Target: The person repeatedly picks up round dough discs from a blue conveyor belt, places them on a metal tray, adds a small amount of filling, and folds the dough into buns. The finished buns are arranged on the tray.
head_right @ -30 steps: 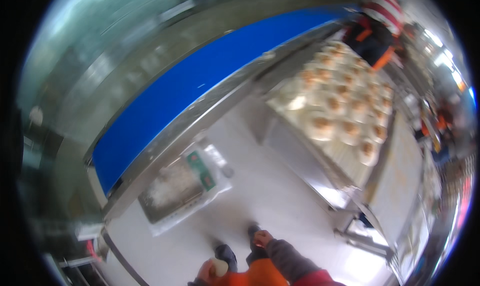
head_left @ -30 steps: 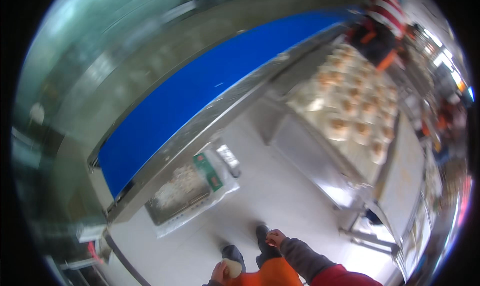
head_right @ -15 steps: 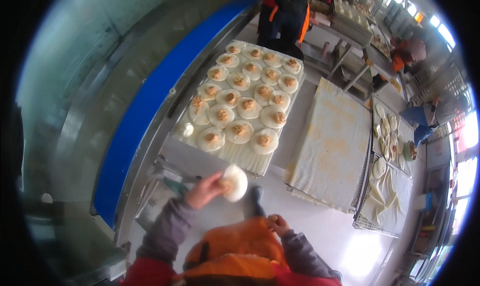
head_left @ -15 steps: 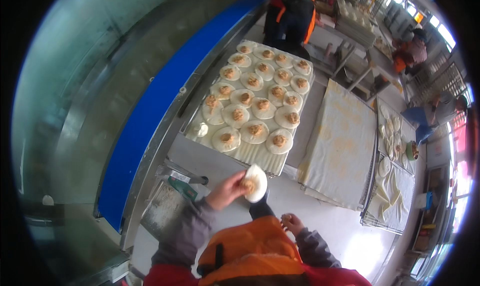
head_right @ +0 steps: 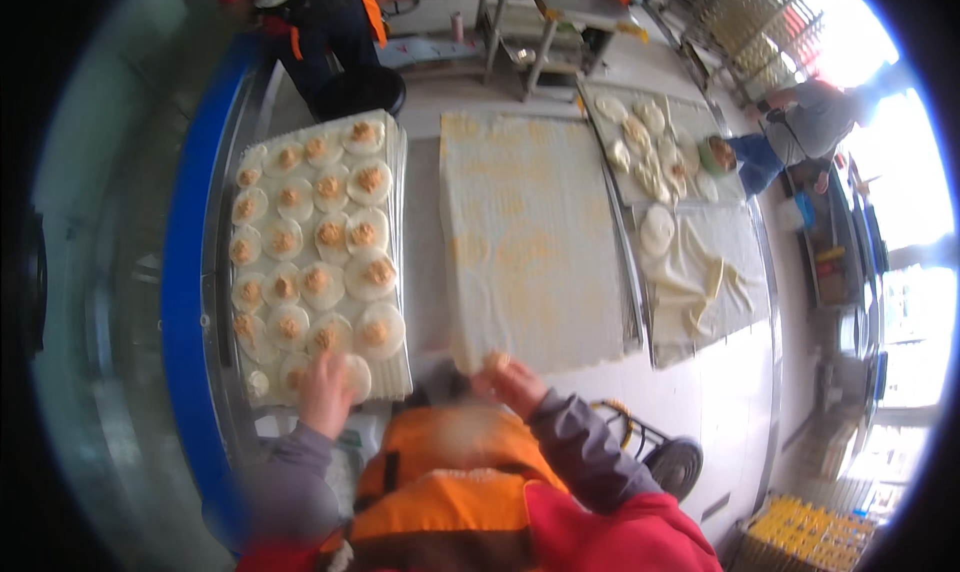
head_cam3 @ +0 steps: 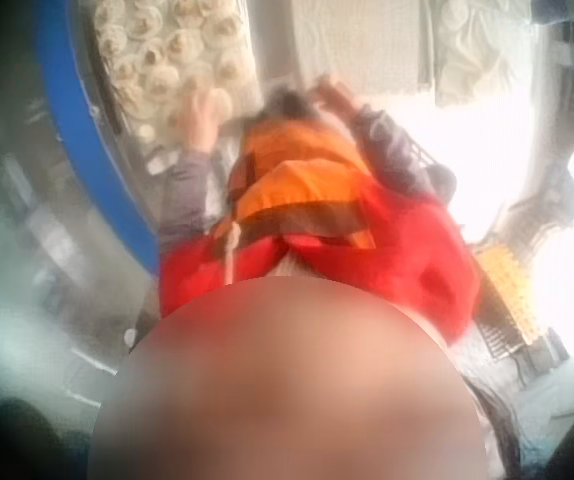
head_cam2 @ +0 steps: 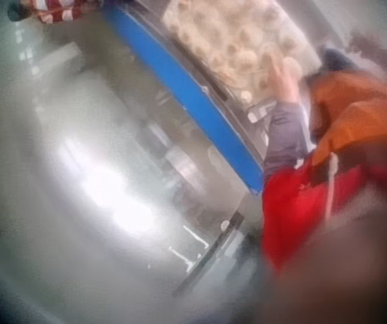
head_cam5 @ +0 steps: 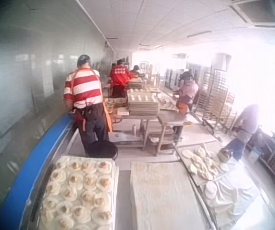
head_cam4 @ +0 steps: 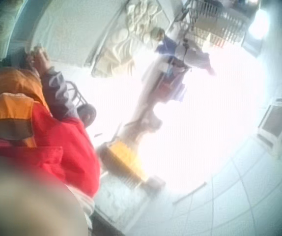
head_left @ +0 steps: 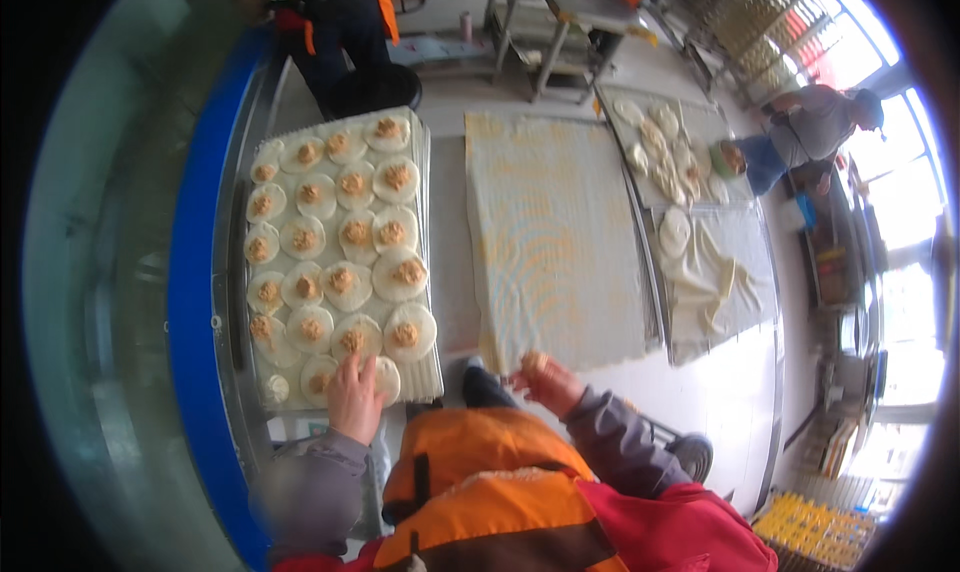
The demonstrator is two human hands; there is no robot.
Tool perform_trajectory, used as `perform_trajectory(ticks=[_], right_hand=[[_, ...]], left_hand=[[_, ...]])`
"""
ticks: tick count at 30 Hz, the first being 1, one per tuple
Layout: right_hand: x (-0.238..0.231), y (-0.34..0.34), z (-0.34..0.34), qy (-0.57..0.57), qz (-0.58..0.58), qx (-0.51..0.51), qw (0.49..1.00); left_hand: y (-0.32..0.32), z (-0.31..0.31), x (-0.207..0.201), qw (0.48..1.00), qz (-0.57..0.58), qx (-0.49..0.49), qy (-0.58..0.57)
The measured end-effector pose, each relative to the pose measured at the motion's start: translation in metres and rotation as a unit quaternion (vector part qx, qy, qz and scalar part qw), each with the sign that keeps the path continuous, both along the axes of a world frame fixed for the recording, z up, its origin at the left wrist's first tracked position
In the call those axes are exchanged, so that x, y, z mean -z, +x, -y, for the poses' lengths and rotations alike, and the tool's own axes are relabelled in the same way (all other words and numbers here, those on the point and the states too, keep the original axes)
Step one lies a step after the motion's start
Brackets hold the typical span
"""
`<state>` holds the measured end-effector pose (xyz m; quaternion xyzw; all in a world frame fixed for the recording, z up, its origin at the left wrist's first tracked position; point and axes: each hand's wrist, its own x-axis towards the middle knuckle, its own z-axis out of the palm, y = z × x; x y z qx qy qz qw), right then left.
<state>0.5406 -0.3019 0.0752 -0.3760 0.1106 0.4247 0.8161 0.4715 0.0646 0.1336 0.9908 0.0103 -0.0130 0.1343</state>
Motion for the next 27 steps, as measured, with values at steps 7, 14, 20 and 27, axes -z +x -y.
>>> perform_trajectory(ticks=[7, 14, 20, 27], right_hand=[[-0.037, -0.003, -0.085, 0.358, -0.102, 0.051, 0.927], [-0.044, -0.028, -0.129, 0.246, -0.123, -0.005, 0.961], [-0.044, -0.028, -0.143, 0.162, -0.166, 0.052, 0.971], [-0.03, 0.027, -0.009, -0.005, 0.01, 0.096, 0.995]], left_hand=[[0.048, 0.069, -0.054, 0.893, 0.095, 0.116, -0.425], [0.059, 0.057, -0.055, 0.84, 0.014, 0.167, -0.516], [0.063, 0.054, -0.039, 0.763, -0.091, 0.082, -0.635], [0.113, 0.115, -0.025, 0.684, -0.033, -0.083, -0.724]])
